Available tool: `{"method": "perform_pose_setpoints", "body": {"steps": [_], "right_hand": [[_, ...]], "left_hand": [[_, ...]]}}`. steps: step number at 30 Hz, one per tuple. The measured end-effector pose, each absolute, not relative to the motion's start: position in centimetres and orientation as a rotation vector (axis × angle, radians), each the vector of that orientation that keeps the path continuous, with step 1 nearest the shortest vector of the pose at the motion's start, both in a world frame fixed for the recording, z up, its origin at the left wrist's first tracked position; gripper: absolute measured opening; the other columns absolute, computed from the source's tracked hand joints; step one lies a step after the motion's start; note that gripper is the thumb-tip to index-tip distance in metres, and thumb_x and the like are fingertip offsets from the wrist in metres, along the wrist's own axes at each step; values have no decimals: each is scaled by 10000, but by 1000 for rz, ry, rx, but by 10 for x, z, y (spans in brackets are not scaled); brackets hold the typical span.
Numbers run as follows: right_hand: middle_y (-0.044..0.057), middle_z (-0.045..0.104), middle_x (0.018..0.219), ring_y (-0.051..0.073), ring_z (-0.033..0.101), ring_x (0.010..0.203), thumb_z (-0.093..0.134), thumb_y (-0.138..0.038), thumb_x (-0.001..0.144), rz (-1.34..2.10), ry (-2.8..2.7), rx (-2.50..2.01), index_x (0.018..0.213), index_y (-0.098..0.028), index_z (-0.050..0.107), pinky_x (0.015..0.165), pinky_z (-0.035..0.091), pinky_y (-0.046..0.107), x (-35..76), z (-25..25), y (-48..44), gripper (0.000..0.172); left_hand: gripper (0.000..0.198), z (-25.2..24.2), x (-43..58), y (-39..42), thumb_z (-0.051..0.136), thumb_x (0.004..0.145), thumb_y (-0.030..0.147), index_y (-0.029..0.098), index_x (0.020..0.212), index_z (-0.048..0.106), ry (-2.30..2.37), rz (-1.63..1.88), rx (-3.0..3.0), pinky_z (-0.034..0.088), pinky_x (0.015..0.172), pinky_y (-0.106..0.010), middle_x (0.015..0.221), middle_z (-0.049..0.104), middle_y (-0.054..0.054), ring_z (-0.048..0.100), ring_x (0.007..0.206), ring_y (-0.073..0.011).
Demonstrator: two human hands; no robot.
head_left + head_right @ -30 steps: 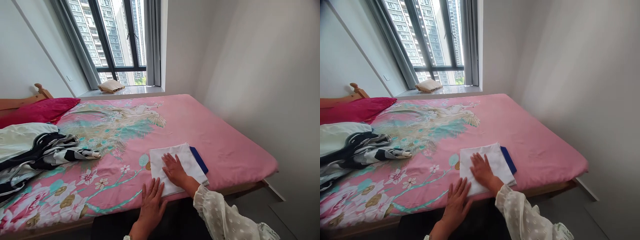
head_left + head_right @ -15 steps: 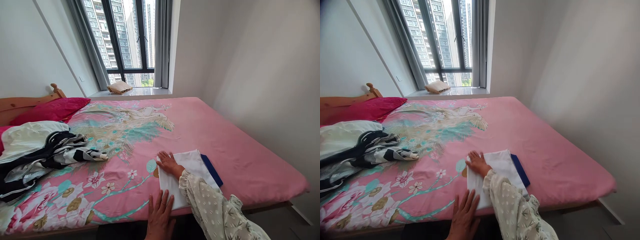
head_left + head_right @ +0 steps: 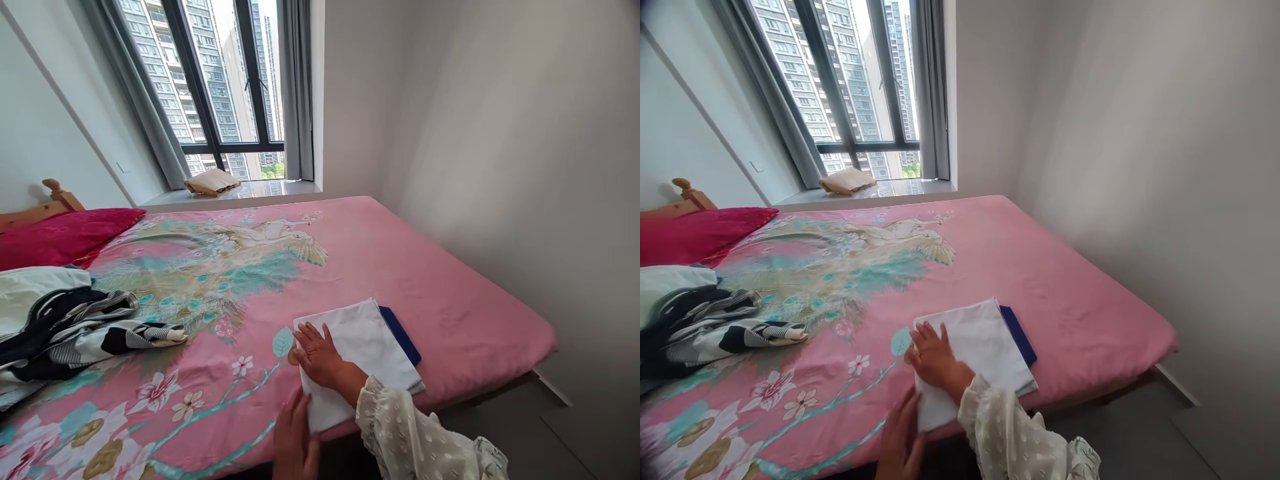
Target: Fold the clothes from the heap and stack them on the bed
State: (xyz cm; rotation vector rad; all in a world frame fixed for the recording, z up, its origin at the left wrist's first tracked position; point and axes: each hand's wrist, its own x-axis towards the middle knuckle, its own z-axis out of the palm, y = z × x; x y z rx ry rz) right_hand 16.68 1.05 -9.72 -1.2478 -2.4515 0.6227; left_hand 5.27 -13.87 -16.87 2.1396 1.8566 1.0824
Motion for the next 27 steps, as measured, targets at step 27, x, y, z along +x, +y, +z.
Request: {"method": "perform_pose_setpoints", "body": {"steps": [27], "right_hand": [[93, 239, 1521, 227, 77, 1424, 229, -431, 961, 229, -2099, -1864, 1430, -140, 333, 1141, -32, 488, 279, -127, 29, 562]], "left_hand": [[684, -127, 53, -2, 513, 777, 488, 78, 1310, 388, 2157, 797, 1609, 388, 1011, -448, 1244, 563, -200, 527, 1177, -309]]}}
